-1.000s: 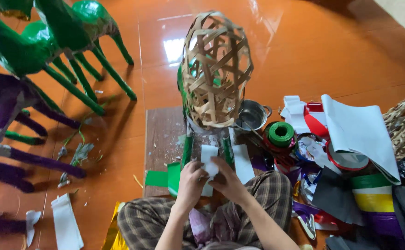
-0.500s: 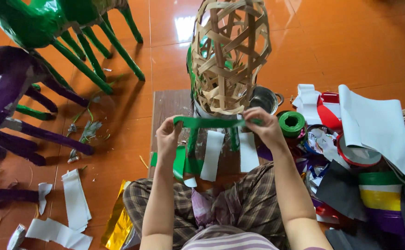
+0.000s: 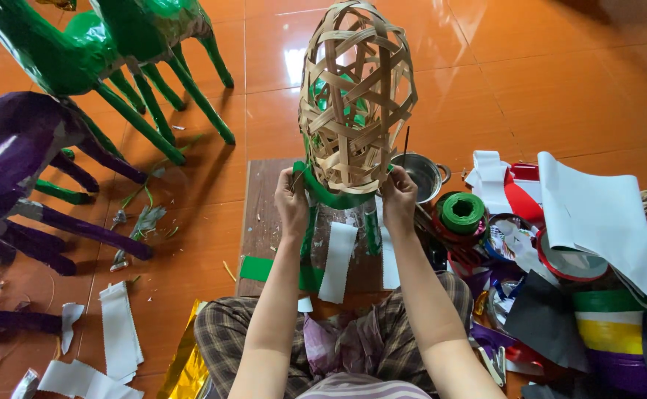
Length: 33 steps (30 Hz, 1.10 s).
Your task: Apply glue-soaked paper strips to a paper-mache animal sculpture and assemble components
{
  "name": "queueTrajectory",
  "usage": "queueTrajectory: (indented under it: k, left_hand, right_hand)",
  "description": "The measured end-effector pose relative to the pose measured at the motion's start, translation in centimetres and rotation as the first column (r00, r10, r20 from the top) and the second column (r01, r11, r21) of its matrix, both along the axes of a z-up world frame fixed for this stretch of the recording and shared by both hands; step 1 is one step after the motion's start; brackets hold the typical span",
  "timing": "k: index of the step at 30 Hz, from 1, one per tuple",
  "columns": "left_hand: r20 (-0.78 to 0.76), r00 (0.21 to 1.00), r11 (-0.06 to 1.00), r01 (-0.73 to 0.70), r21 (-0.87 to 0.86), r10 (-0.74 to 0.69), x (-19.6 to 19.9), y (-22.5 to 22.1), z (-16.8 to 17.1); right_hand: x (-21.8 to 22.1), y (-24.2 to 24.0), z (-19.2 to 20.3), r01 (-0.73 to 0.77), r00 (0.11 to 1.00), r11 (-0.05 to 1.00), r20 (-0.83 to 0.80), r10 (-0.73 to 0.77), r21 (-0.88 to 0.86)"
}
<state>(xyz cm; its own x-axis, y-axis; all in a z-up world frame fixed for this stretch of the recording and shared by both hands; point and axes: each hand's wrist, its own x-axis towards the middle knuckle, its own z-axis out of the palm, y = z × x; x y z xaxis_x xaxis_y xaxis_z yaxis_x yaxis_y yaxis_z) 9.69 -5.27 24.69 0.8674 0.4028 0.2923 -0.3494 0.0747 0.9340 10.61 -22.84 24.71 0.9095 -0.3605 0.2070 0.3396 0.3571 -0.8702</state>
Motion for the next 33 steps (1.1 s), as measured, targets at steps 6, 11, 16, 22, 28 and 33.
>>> queueTrajectory:
  k: [6,11,16,22,28,33]
  left_hand:
    - [-0.044,0.992,0.969,-0.109,0.22,0.121,1.9,0.4,-2.5]
    - [0.034,0.989,0.941,-0.15,0.302,0.147,2.7,0.2,-1.4]
    - [-0.015,0.993,0.956,-0.111,0.273,0.12,3.0,0.2,-1.6]
    - [-0.08,0.991,0.964,-0.088,0.252,0.111,5.4,1.2,-4.9]
    - [-0.11,0.994,0.982,0.014,0.19,0.007,8.3,2.4,-8.4]
    - [-0.138,0.987,0.974,0.114,0.197,-0.087,6.5,2.2,-5.3]
  right_hand:
    - [0.5,0.9,-1.1,0.106,0.994,0.983,0.006,-0.106,-0.149]
    - [0.9,1.7,-2.0,0.142,0.984,0.986,0.116,-0.132,-0.084]
    - [0.2,3.2,0.1,0.197,0.975,0.968,0.139,-0.175,-0.159]
    - [0.3,3.9,1.0,0.238,0.971,0.94,0.09,-0.223,-0.245]
    - [2.6,3.1,-0.5,0.171,0.975,0.972,-0.112,-0.19,-0.159]
    - [3.1,2.6,-0.5,0.068,0.977,0.963,-0.213,-0.011,0.26]
